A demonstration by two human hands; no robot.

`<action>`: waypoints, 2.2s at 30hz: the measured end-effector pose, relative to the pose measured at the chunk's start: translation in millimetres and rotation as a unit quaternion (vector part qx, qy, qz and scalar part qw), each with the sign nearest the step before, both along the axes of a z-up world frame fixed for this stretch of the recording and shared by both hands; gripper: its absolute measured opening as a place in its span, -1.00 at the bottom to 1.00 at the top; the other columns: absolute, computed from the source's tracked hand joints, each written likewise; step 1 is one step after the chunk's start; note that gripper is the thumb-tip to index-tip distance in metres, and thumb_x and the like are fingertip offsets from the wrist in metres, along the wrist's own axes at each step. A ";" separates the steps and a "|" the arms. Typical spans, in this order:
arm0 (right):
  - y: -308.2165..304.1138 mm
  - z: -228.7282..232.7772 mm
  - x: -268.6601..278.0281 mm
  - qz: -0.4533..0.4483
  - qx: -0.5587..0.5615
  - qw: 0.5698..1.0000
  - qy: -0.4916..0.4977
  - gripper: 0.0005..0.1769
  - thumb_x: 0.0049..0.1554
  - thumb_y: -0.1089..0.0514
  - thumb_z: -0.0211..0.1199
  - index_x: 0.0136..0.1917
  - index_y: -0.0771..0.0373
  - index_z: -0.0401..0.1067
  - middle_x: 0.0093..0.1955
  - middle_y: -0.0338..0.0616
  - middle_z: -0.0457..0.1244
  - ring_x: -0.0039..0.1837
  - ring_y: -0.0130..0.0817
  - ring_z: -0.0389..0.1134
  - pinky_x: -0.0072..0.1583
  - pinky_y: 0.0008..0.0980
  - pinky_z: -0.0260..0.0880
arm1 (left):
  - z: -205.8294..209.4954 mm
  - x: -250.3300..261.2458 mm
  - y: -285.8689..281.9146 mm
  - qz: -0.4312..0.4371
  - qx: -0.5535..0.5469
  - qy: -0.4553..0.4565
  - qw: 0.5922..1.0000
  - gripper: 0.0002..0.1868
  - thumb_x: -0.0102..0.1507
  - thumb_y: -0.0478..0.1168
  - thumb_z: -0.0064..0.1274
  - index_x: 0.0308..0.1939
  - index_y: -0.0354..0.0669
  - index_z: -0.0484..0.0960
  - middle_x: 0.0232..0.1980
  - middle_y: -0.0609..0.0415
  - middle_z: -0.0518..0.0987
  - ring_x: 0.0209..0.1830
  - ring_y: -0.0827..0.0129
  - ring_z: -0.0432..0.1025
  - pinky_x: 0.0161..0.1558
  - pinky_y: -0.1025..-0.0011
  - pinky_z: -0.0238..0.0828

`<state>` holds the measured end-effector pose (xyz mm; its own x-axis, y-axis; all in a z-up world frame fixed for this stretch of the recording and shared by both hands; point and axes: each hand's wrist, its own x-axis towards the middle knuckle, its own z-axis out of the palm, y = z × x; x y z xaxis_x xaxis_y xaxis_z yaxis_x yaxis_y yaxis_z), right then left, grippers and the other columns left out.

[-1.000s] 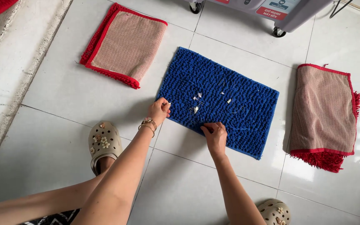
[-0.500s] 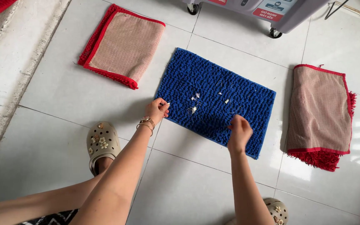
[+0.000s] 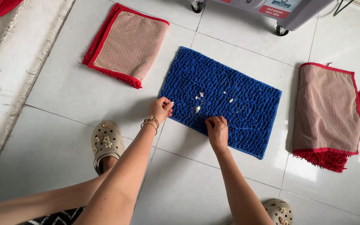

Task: Picking debris off a blue textured mat and then folding it on a tiled floor.

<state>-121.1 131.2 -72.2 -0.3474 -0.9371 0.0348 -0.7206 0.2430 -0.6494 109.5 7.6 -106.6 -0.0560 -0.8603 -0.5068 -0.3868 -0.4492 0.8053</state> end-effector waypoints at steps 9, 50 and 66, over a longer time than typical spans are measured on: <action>-21.8 16.0 -33.2 -0.267 -0.187 0.804 -0.498 -0.93 0.20 0.20 0.38 -0.07 0.23 0.57 -0.17 -0.22 0.36 -0.17 -0.54 0.31 -0.17 -0.48 0.29 | -0.3 -1.5 -1.9 0.014 0.013 0.002 1.000 -0.87 0.30 -0.21 0.17 -0.26 -0.18 0.59 -0.43 0.09 0.65 -0.56 0.47 0.56 -0.51 0.48 0.49; -56.3 39.3 10.2 0.099 -0.068 0.993 0.011 -0.92 0.04 0.21 0.42 -0.14 0.16 0.67 0.03 -0.22 0.46 0.06 -0.30 0.38 0.13 -0.33 0.42 | -1.2 -3.3 -2.5 0.013 0.010 -0.016 1.000 -0.87 0.29 -0.21 0.18 -0.23 -0.19 0.60 -0.45 0.07 0.65 -0.57 0.45 0.56 -0.52 0.47 0.49; 7.1 88.6 -82.2 -0.115 -0.107 0.809 -0.566 -0.77 0.12 0.36 0.40 0.06 0.49 0.54 -0.11 0.00 0.41 -0.13 -0.46 0.38 -0.05 -0.54 0.37 | 65.3 -131.2 79.3 -0.024 -0.256 0.054 0.965 -0.81 0.28 -0.13 0.21 -0.31 -0.18 0.72 -0.53 0.04 0.64 -0.55 0.44 0.51 -0.45 0.39 0.41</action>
